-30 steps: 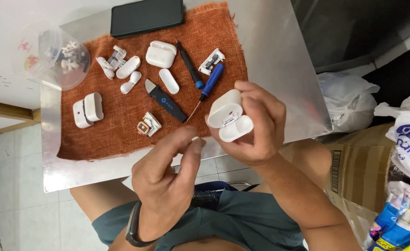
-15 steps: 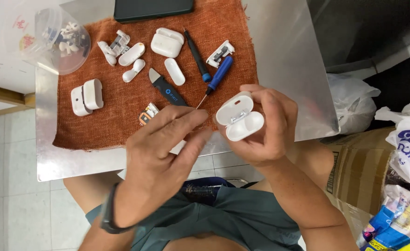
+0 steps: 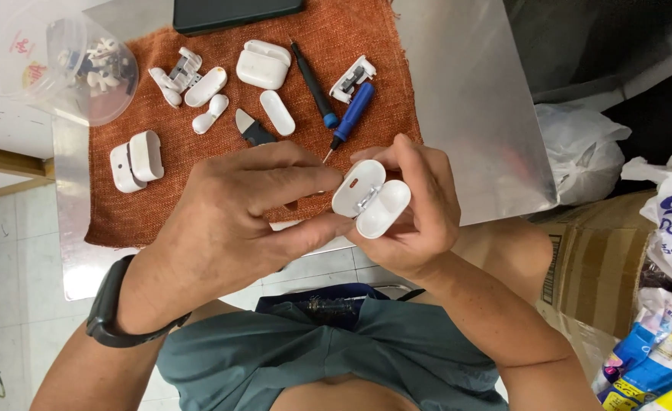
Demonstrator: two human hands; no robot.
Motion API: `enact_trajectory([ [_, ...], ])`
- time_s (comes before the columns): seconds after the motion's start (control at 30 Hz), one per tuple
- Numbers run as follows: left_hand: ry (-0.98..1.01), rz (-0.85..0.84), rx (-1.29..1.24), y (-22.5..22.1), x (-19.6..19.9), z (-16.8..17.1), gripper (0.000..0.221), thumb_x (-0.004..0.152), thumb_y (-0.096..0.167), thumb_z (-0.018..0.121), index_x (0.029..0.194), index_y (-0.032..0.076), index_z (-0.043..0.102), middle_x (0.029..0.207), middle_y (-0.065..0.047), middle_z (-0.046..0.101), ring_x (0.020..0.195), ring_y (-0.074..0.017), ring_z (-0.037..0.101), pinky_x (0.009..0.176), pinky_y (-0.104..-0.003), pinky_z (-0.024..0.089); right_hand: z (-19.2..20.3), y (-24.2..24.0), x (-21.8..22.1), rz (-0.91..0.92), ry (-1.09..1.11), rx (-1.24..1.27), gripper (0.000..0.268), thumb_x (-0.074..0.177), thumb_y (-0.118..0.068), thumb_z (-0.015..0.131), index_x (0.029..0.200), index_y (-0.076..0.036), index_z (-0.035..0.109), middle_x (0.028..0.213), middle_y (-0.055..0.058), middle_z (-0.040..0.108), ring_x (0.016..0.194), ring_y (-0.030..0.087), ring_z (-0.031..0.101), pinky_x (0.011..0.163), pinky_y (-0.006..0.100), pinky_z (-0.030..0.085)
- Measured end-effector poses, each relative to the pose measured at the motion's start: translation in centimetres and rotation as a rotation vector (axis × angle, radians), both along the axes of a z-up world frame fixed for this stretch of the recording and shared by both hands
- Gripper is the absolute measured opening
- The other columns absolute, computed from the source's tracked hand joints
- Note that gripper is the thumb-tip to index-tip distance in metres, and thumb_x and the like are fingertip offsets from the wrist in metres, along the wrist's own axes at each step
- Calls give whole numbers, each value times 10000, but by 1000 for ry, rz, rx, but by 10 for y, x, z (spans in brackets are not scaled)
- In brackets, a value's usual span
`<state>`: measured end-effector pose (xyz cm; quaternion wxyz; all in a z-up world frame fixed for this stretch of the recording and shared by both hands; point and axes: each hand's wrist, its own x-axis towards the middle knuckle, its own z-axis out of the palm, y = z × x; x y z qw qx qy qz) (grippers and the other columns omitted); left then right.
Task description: Reassembling the internal electronic components and battery into the plastic shell of an earbud charging case.
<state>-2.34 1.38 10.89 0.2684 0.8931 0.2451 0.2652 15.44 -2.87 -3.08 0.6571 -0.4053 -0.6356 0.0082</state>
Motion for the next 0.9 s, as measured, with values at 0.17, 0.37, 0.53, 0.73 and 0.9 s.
enact_trajectory([
  [0.17,-14,42,21,-5,1,0,294,880,137,838,1084,-42,727,974,-148,711,799,-237,715,730,-332,597,0,1,-1,14,6,5,785,921,-350,859,1476,13,440,1196,197,618,1027,293,746,913,420,646],
  [0.37,-31,103,-37,-9,4,-3,234,883,120,819,1050,-24,740,948,-121,724,791,-206,713,694,-305,585,-3,2,0,22,-3,16,798,924,-356,859,1488,13,431,1204,199,605,1018,306,758,913,426,661],
  [0.53,-29,142,-65,-12,3,-12,276,887,156,806,1085,-24,738,957,-124,741,802,-215,719,704,-319,603,-1,4,2,13,-42,28,805,917,-348,885,1476,23,441,1195,203,641,1059,298,726,922,417,644],
  [0.73,-122,192,-154,-14,1,-23,266,843,133,836,1039,-27,754,919,-127,753,710,-162,678,623,-235,604,-1,6,-3,96,19,-11,778,918,-417,833,1477,-28,458,1166,188,655,1025,267,720,920,385,608],
  [0.9,-218,157,-238,-13,-8,-32,225,891,91,791,1101,26,741,1010,-129,774,853,-188,747,766,-264,640,10,5,-4,113,15,-82,591,829,-212,928,1226,96,617,1135,218,619,1003,318,659,845,388,582],
])
